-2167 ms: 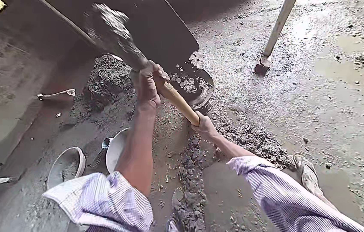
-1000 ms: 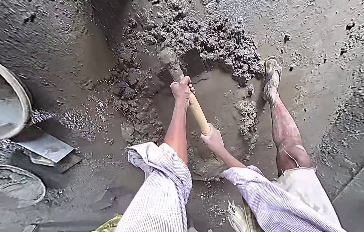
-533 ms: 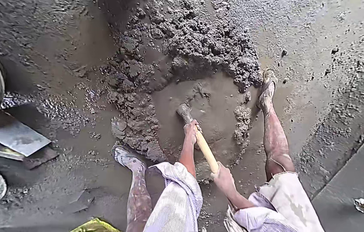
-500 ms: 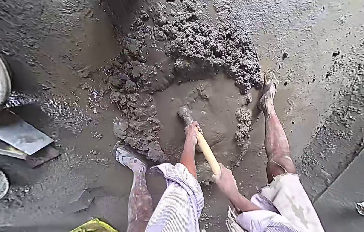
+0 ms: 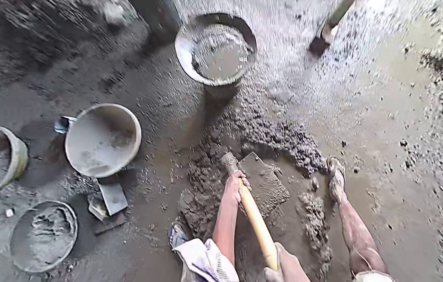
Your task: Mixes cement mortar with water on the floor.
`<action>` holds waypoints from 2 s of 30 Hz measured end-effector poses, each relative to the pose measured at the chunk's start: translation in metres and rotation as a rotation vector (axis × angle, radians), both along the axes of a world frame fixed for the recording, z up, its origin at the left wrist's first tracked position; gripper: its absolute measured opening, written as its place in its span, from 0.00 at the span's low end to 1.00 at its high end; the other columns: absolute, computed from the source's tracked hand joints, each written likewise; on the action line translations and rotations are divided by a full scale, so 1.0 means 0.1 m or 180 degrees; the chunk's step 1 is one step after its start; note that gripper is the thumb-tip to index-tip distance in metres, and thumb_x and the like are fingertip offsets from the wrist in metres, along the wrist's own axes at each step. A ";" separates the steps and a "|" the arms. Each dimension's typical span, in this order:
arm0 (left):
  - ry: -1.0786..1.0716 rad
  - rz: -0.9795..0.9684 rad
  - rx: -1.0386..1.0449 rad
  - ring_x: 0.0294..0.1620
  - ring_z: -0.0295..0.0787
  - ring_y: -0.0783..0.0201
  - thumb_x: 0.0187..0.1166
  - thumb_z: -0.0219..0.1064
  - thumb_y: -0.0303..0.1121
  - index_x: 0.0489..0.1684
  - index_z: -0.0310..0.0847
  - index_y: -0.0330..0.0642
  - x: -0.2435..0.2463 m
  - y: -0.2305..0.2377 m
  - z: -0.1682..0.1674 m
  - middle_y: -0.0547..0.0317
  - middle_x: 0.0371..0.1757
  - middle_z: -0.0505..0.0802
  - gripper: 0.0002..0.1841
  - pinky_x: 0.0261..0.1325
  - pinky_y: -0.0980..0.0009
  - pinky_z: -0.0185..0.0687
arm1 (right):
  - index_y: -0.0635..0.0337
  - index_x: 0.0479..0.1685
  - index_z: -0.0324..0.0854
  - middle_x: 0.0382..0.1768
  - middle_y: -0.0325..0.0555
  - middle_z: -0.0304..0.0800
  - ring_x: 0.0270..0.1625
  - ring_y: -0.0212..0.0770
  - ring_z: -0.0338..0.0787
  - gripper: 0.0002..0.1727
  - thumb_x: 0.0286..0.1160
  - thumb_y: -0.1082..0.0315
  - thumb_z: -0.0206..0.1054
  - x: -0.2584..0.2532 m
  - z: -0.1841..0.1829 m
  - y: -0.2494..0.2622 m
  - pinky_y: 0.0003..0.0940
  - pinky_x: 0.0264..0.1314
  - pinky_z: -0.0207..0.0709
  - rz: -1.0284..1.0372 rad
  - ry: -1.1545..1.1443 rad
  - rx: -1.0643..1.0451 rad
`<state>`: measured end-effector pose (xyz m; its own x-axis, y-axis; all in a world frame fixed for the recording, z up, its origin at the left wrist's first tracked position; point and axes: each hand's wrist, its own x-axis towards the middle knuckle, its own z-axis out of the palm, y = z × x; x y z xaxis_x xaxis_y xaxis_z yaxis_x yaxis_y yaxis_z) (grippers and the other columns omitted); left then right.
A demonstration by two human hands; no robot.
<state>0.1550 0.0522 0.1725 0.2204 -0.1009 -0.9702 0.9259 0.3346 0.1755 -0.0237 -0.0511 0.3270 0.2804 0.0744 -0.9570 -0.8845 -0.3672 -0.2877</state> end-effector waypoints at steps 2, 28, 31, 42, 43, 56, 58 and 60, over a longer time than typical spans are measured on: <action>-0.0446 -0.0103 -0.0126 0.09 0.73 0.64 0.86 0.49 0.30 0.27 0.68 0.43 0.56 -0.07 0.54 0.60 0.11 0.74 0.12 0.15 0.69 0.78 | 0.67 0.65 0.74 0.40 0.58 0.89 0.42 0.55 0.92 0.25 0.74 0.59 0.69 0.37 0.40 -0.09 0.56 0.50 0.83 -0.0093 -0.0503 0.0140; -0.5536 -0.0327 -0.0293 0.18 0.77 0.73 0.73 0.56 0.33 0.24 0.73 0.59 2.86 -0.14 3.72 0.75 0.15 0.78 0.08 0.31 0.71 0.81 | 0.64 0.66 0.77 0.48 0.58 0.91 0.50 0.55 0.93 0.21 0.75 0.68 0.71 3.71 0.39 -0.50 0.56 0.57 0.85 0.0076 -0.4419 -0.0448; -0.5216 -0.0432 -0.0225 0.21 0.81 0.75 0.74 0.63 0.42 0.26 0.79 0.64 2.41 0.02 3.23 0.77 0.18 0.82 0.06 0.34 0.72 0.84 | 0.64 0.64 0.79 0.50 0.58 0.92 0.52 0.55 0.93 0.21 0.72 0.68 0.70 3.27 0.03 -0.38 0.55 0.59 0.85 0.0028 -0.4200 -0.0421; -0.1011 -0.0031 0.0757 0.11 0.78 0.65 0.80 0.53 0.21 0.25 0.70 0.38 -0.74 -0.02 -0.29 0.59 0.13 0.79 0.10 0.19 0.71 0.81 | 0.59 0.70 0.76 0.51 0.63 0.90 0.57 0.64 0.91 0.29 0.69 0.61 0.76 -0.99 -1.66 0.08 0.66 0.58 0.82 0.0063 0.0036 -0.0056; -0.0990 0.0000 0.0748 0.11 0.78 0.65 0.80 0.53 0.21 0.24 0.70 0.38 -0.77 -0.04 -0.49 0.59 0.12 0.80 0.11 0.19 0.70 0.82 | 0.57 0.72 0.74 0.53 0.63 0.90 0.59 0.64 0.90 0.29 0.71 0.61 0.75 -0.98 -1.79 0.02 0.65 0.60 0.82 0.0169 0.0162 -0.0084; -0.0503 -0.0570 0.0765 0.14 0.77 0.65 0.86 0.57 0.29 0.32 0.72 0.41 -0.85 -0.13 -1.79 0.60 0.17 0.79 0.09 0.22 0.68 0.82 | 0.55 0.77 0.71 0.56 0.60 0.89 0.60 0.61 0.90 0.30 0.75 0.58 0.71 -0.98 -2.37 0.07 0.62 0.60 0.82 0.0092 0.0685 -0.0319; -0.0162 -0.0718 0.0744 0.13 0.76 0.65 0.89 0.54 0.30 0.35 0.72 0.36 -1.13 -0.21 -1.88 0.58 0.17 0.78 0.10 0.20 0.69 0.82 | 0.57 0.77 0.72 0.58 0.62 0.89 0.61 0.62 0.90 0.31 0.75 0.58 0.72 -1.15 -2.19 0.07 0.62 0.62 0.82 0.0047 0.0904 -0.0404; 0.0192 -0.0688 0.0720 0.11 0.74 0.66 0.90 0.54 0.31 0.36 0.72 0.37 -1.40 -0.23 -1.92 0.59 0.17 0.77 0.10 0.17 0.70 0.79 | 0.58 0.76 0.73 0.58 0.62 0.89 0.61 0.61 0.90 0.30 0.75 0.58 0.72 -1.26 -1.98 0.05 0.62 0.62 0.82 0.0084 0.1125 -0.0434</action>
<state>0.0148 0.0291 -0.0199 0.1587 0.0807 -0.9840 0.9823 0.0879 0.1656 -0.1495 -0.0464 0.1287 -0.0690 -0.0576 -0.9960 -0.9102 -0.4051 0.0865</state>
